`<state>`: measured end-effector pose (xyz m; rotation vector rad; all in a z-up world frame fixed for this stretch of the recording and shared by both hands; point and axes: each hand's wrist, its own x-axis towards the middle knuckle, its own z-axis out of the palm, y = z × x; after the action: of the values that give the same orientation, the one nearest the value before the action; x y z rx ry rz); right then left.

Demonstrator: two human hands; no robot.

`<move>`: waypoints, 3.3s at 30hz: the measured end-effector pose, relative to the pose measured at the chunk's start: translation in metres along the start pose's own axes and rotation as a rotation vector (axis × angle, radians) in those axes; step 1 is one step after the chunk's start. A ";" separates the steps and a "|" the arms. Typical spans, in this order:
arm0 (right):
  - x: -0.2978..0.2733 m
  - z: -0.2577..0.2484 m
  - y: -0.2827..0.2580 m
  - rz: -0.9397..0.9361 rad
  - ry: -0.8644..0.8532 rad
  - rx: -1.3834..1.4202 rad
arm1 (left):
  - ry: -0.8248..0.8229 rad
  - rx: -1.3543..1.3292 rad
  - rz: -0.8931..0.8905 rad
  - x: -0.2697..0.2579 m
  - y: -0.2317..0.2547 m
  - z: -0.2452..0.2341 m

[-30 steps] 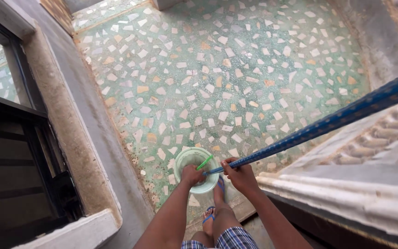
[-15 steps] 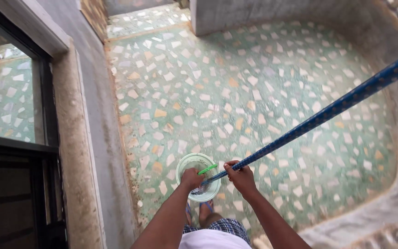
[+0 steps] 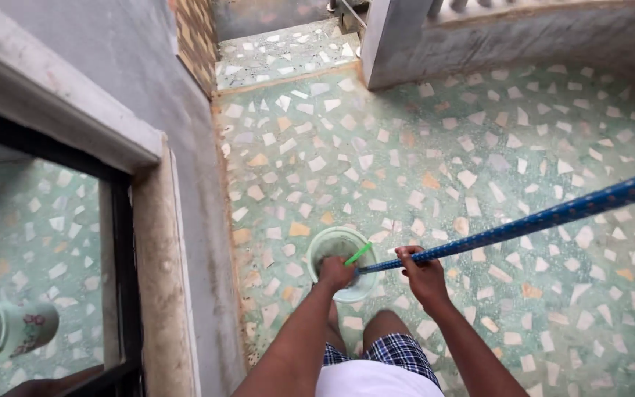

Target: The recorder is mopping the floor of a balcony or outdoor walkway using a bucket and a mop.

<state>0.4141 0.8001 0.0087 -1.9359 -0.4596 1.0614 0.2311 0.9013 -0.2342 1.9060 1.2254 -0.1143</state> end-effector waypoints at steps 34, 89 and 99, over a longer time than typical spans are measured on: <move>0.617 0.120 -0.128 0.308 0.139 0.299 | -0.096 -0.128 -0.251 0.644 -0.013 -0.106; 0.711 0.122 -0.066 0.216 0.226 0.720 | -0.019 -0.070 0.174 0.632 0.128 -0.155; 0.702 0.086 -0.066 0.177 0.322 0.766 | -0.156 -0.873 -0.962 0.702 -0.004 -0.099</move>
<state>0.7501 1.3373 -0.3128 -1.4177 0.2786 0.8369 0.5567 1.4663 -0.5127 0.4758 1.6227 -0.1854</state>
